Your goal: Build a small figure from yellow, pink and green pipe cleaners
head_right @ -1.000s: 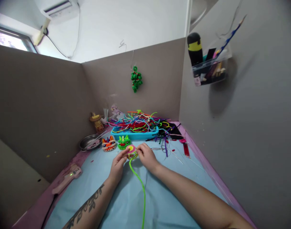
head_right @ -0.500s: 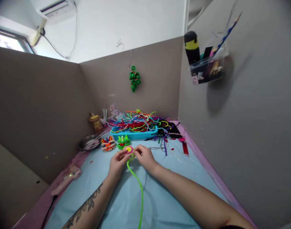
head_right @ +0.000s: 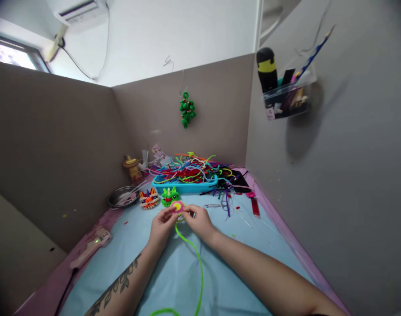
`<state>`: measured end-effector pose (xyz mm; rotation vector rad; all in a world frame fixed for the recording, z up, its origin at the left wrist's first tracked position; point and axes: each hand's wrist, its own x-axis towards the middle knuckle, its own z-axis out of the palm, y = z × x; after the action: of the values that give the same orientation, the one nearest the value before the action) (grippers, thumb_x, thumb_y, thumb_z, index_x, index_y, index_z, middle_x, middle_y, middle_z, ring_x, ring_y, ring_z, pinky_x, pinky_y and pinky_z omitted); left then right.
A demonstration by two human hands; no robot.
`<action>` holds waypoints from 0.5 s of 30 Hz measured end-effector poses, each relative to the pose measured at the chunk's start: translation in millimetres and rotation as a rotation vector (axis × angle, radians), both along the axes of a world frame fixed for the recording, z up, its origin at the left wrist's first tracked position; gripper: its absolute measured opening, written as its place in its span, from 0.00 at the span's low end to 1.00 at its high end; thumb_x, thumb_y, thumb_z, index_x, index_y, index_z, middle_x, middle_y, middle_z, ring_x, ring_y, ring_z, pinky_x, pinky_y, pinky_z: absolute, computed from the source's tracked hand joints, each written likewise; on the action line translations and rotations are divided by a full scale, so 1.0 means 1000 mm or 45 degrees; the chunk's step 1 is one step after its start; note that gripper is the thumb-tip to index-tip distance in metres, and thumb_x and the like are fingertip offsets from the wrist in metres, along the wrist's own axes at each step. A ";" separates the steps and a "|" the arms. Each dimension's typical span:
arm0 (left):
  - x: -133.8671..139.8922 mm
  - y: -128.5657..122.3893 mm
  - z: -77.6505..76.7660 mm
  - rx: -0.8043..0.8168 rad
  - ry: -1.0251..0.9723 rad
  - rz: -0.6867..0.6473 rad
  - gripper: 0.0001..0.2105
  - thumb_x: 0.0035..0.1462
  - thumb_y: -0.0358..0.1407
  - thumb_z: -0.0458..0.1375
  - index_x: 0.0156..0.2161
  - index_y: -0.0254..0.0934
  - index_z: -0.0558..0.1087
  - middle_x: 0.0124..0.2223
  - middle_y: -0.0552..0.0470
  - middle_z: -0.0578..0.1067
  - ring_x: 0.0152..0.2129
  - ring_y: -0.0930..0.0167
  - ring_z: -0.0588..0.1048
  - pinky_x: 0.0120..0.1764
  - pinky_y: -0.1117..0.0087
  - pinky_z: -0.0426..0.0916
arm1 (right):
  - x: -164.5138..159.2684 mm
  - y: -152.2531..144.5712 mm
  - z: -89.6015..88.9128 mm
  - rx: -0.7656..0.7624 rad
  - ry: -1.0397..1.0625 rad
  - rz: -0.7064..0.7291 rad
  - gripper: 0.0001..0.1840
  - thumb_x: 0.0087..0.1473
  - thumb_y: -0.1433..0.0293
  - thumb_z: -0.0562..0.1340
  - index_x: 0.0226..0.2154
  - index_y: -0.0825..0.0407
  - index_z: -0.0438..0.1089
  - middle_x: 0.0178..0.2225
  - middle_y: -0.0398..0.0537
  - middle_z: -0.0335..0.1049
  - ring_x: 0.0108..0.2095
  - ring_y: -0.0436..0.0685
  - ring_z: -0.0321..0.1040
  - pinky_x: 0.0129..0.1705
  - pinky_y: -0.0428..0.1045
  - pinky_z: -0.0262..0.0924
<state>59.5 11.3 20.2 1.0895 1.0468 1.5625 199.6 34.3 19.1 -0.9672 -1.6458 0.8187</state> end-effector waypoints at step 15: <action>-0.003 0.001 -0.002 0.046 0.036 -0.016 0.16 0.43 0.38 0.63 0.39 0.33 0.74 0.43 0.42 0.76 0.41 0.63 0.74 0.46 0.62 0.65 | -0.003 0.001 0.002 -0.156 0.160 -0.008 0.13 0.46 0.60 0.60 0.24 0.54 0.66 0.24 0.43 0.64 0.27 0.51 0.60 0.31 0.46 0.54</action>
<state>56.7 12.8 18.5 1.1437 1.0328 1.5652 196.3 35.6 21.6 -0.9845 -1.4979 0.9660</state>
